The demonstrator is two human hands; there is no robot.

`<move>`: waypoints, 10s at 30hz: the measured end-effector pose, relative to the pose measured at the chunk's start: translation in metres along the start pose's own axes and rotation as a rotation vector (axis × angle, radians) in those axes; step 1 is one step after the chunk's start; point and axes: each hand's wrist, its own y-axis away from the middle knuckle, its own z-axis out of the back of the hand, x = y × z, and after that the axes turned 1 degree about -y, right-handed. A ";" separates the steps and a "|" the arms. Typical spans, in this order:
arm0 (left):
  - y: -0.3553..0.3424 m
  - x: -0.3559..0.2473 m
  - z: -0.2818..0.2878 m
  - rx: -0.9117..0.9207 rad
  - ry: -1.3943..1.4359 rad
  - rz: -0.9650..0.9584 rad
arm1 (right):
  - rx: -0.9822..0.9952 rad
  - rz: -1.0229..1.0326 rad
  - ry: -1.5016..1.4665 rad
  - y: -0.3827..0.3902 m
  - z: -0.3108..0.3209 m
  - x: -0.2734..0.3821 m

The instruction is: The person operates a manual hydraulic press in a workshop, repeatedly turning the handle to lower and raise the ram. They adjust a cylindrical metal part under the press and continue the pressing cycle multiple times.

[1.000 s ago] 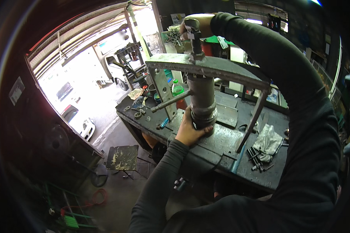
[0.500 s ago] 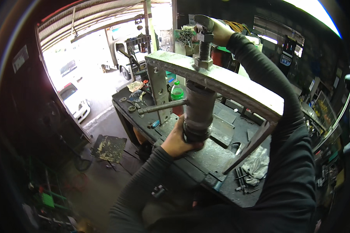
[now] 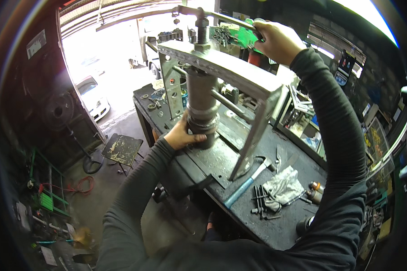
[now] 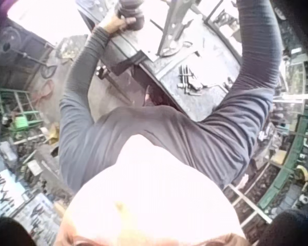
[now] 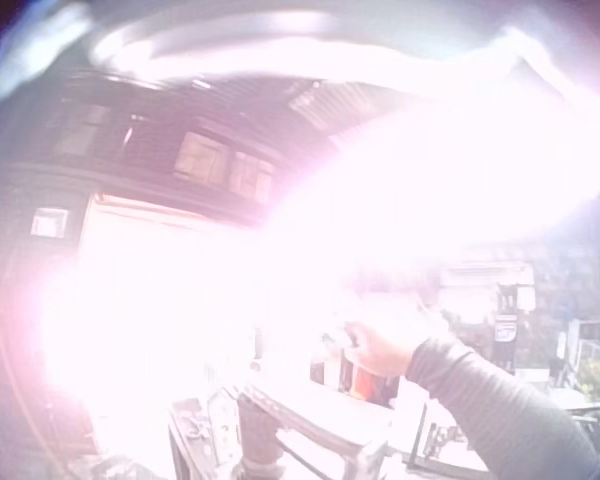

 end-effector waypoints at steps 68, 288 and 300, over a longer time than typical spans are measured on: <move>-0.012 -0.019 0.011 0.093 -0.051 -0.155 | 0.398 -1.137 0.923 -0.002 0.072 0.173; -0.067 -0.025 0.047 0.646 0.976 -1.233 | -0.766 -0.316 0.064 -0.071 -0.188 0.381; -0.071 -0.028 0.047 0.658 0.976 -1.205 | -0.461 -0.388 0.038 -0.075 -0.170 0.368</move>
